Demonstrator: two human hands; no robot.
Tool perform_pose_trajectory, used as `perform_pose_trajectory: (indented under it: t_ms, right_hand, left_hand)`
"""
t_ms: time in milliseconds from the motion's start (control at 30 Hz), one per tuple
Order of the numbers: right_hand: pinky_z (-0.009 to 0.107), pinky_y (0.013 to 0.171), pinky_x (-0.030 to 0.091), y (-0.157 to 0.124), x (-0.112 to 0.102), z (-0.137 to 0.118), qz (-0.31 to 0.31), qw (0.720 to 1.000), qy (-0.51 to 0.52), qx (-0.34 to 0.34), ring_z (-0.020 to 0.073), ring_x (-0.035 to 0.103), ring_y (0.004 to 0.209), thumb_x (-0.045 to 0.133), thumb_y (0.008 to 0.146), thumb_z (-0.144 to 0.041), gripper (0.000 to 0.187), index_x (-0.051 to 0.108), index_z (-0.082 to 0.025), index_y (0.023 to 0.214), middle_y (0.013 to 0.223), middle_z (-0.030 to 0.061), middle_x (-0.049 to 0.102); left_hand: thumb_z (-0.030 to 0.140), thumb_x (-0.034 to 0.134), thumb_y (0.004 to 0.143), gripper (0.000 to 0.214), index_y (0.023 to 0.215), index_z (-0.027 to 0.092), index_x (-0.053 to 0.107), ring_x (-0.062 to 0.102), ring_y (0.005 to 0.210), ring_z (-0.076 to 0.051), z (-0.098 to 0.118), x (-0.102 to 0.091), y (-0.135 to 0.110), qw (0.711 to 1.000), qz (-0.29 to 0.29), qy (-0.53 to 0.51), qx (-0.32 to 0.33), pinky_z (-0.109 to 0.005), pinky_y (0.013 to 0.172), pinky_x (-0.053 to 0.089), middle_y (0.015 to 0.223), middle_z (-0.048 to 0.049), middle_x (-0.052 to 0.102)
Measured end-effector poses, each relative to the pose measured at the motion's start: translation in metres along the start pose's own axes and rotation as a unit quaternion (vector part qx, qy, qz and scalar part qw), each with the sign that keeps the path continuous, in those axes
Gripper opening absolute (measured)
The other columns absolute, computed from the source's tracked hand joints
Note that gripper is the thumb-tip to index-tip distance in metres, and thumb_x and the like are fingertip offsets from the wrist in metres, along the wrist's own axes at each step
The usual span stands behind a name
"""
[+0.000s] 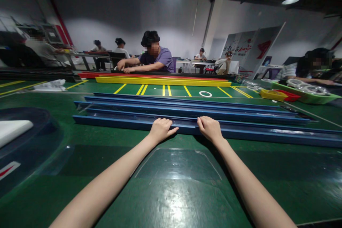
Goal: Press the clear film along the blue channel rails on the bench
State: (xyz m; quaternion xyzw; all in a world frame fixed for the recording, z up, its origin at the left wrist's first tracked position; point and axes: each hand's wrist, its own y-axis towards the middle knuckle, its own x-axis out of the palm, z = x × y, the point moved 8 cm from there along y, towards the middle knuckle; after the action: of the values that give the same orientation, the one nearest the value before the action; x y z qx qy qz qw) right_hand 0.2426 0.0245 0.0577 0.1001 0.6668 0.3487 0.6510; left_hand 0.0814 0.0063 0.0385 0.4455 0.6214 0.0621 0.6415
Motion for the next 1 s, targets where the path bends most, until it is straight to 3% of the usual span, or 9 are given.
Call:
perform_pose_trajectory:
  t_ms: [333, 700, 1000]
  right_hand:
    - [0.023, 0.05, 0.02, 0.003, 0.007, -0.022, -0.001, 1.0, 0.0, -0.015, 0.0097, 0.05, 0.06, 0.027, 0.087, -0.031, 0.04, 0.054, -0.017, 0.062, 0.064, 0.0032, 0.059]
    - [0.024, 0.047, 0.016, 0.007, 0.008, -0.021, -0.009, 0.999, -0.004, 0.031, 0.0094, 0.051, 0.054, 0.027, 0.086, -0.033, 0.045, 0.058, -0.016, 0.059, 0.061, 0.0046, 0.061]
    - [0.024, 0.047, 0.017, 0.009, 0.016, -0.021, -0.019, 0.999, -0.017, 0.022, 0.0114, 0.053, 0.054, 0.026, 0.086, -0.033, 0.046, 0.061, -0.016, 0.062, 0.062, 0.006, 0.062]
  left_hand:
    - [0.052, 0.041, 0.081, 0.045, 0.059, 0.016, 0.056, 0.053, 0.06, -0.014, -0.007, 0.004, 0.003, 0.998, -0.044, -0.039, -0.019, -0.024, 0.052, 0.032, 0.06, -0.0038, 0.06]
    - [0.057, 0.039, 0.079, 0.05, 0.059, 0.015, 0.058, 0.056, 0.06, -0.015, -0.011, 0.008, 0.004, 0.995, -0.071, -0.048, -0.045, -0.023, 0.05, 0.031, 0.061, -0.0048, 0.062]
    - [0.058, 0.037, 0.079, 0.051, 0.06, 0.015, 0.057, 0.057, 0.06, -0.016, -0.011, 0.008, 0.004, 0.995, -0.074, -0.053, -0.048, -0.023, 0.05, 0.031, 0.063, -0.0056, 0.063]
